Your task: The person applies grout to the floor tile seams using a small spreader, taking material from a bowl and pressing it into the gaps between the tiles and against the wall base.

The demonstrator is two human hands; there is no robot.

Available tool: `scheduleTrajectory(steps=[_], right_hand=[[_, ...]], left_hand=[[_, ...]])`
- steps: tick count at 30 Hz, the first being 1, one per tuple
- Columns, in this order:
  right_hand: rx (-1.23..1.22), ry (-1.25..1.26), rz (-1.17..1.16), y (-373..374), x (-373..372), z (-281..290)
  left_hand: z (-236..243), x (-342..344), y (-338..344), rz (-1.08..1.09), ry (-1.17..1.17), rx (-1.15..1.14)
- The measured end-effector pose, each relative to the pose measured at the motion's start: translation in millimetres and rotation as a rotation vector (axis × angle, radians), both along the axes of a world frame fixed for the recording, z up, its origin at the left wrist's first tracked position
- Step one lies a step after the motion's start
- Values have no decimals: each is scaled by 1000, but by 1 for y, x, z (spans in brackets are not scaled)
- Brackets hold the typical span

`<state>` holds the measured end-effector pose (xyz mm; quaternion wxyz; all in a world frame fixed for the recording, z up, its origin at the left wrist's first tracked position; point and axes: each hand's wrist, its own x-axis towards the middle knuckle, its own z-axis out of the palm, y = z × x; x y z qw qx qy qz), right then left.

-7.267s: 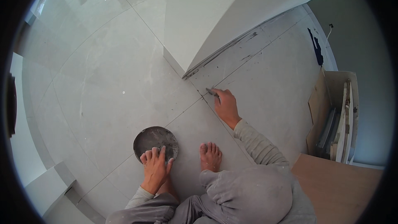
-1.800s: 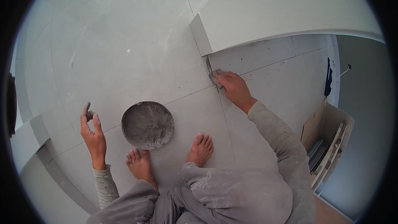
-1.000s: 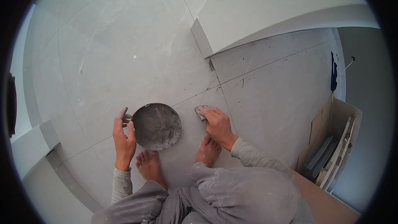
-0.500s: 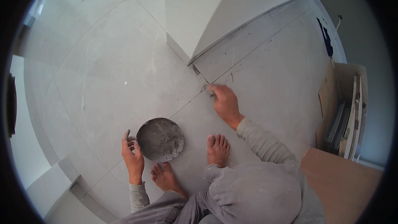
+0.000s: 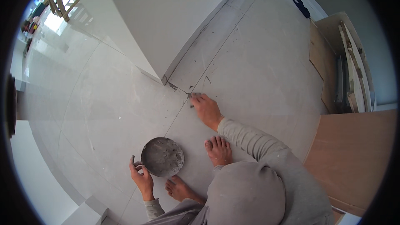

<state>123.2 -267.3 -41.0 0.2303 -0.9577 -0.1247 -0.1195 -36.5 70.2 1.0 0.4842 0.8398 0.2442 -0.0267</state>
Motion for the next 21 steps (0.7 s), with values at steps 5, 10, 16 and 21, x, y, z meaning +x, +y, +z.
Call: scheduleTrajectory(steps=[5, 10, 16, 21], right_hand=[[54, 440, 30, -14, -14, 25], [51, -81, -28, -22, 13, -1], [159, 173, 117, -21, 15, 22], [42, 103, 225, -28, 40, 22]], left_hand=[[-1, -1, -6, 23, -48, 72], [-12, -7, -6, 20, -44, 48], [0, -8, -6, -11, -111, 131], [7, -7, -4, -7, -125, 113]])
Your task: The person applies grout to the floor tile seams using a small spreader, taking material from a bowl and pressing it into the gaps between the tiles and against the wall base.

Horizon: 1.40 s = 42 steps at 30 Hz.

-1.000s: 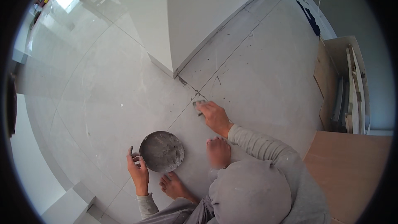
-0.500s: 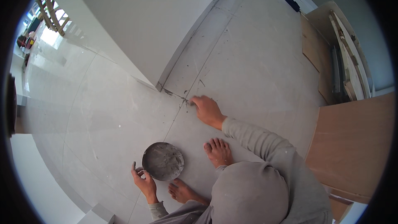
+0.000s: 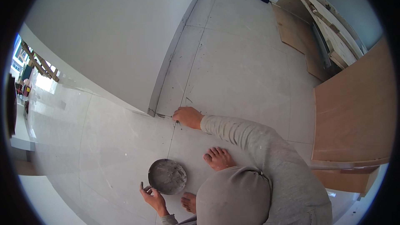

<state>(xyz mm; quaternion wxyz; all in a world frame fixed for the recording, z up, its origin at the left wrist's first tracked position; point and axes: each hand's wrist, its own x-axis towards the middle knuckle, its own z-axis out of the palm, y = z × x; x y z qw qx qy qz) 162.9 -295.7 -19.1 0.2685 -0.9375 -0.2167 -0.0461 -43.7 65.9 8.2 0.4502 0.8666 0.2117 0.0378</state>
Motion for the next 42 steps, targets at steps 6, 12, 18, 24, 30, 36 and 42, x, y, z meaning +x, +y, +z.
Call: scheduleTrajectory(steps=[6, 12, 18, 24, 30, 36, 42], right_hand=[[-69, 193, -19, -70, -123, 25], [-102, 586, -278, -99, -198, 84], [439, 513, -761, -58, -229, 110], [1169, 838, -887, -7, -217, 129], [692, 675, -817, -21, -189, 135], [9, -32, -488, 4, -136, 83], [119, 278, -433, 54, -181, 84]], left_hand=[[1, 5, 0, -47, -1, -63], [27, 6, 8, -119, 27, -150], [33, 5, 21, -199, 58, -268], [25, 9, 31, -217, 173, -208], [55, 27, 21, -275, 269, -362], [100, 30, 2, -257, 429, -692], [121, 27, -17, -284, 481, -630]])
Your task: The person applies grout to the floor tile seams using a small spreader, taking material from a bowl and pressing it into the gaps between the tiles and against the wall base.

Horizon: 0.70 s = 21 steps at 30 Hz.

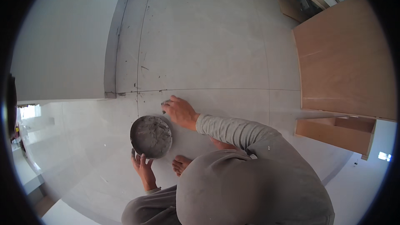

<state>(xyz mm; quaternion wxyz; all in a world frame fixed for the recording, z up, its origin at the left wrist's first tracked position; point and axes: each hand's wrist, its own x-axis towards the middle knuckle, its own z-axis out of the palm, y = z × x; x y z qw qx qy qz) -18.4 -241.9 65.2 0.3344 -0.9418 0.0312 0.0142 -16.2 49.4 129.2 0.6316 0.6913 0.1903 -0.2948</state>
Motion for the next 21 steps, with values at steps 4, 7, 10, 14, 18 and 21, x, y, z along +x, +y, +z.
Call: scheduleTrajectory(steps=[4, 7, 10, 14, 18, 21], right_hand=[[141, -41, -110, -19, 16, 0], [-114, -196, -119, -41, 30, -10], [-89, -68, -79, -25, 9, -8], [67, 184, -96, -29, 50, 15], [-107, -266, -74, -9, 61, -27], [-83, -220, -5, 7, 45, -26]], left_hand=[[-12, -4, -4, 98, -84, 3], [-30, -7, -4, 56, -66, 22], [-25, 1, -14, 183, -19, -52], [-29, -3, -10, 257, -66, -78], [-33, -13, -11, 258, -46, -7], [-30, -13, -10, 277, -53, 35]])
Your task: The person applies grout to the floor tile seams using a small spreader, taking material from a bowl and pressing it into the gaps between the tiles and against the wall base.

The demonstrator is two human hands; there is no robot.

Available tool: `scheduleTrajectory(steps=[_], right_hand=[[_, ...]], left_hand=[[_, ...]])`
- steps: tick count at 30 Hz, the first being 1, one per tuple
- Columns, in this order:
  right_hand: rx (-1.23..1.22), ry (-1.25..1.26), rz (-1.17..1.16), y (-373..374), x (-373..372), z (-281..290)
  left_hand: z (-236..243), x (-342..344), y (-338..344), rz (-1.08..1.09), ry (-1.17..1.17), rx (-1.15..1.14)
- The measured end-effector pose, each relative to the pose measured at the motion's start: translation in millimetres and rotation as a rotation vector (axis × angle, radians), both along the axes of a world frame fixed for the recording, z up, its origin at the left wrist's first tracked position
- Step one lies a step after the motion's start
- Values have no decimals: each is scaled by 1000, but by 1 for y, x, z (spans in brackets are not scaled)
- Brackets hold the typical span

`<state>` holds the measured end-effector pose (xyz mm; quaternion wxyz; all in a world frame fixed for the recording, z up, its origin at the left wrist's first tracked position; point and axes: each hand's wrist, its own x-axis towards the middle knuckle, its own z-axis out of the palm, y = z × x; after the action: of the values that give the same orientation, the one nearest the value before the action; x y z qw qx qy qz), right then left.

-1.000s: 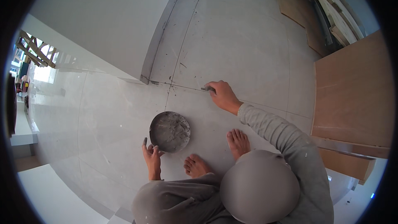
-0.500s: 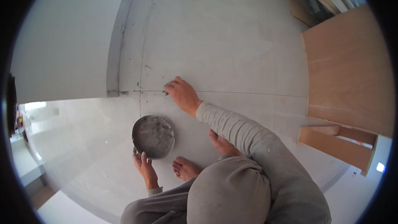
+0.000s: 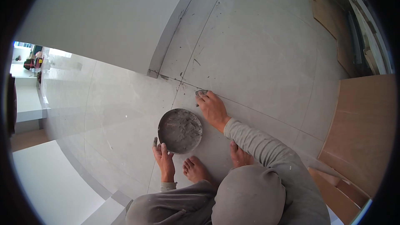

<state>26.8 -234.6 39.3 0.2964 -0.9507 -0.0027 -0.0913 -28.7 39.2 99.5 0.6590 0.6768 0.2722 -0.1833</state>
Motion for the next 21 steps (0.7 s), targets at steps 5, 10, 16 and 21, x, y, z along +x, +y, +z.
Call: scheduleTrajectory(steps=[5, 10, 16, 21], right_hand=[[132, 195, -19, -23, 35, 21], [-25, -17, -19, -1, 14, -10], [205, 108, 176, -33, 83, 11], [37, 116, 465, -49, 108, -15]], left_hand=[[-3, 0, -4, -38, -31, 5], [-6, -1, -5, 3, -43, -16], [-12, -2, 3, -5, -69, 10], [-13, -2, -3, 9, -44, 7]])
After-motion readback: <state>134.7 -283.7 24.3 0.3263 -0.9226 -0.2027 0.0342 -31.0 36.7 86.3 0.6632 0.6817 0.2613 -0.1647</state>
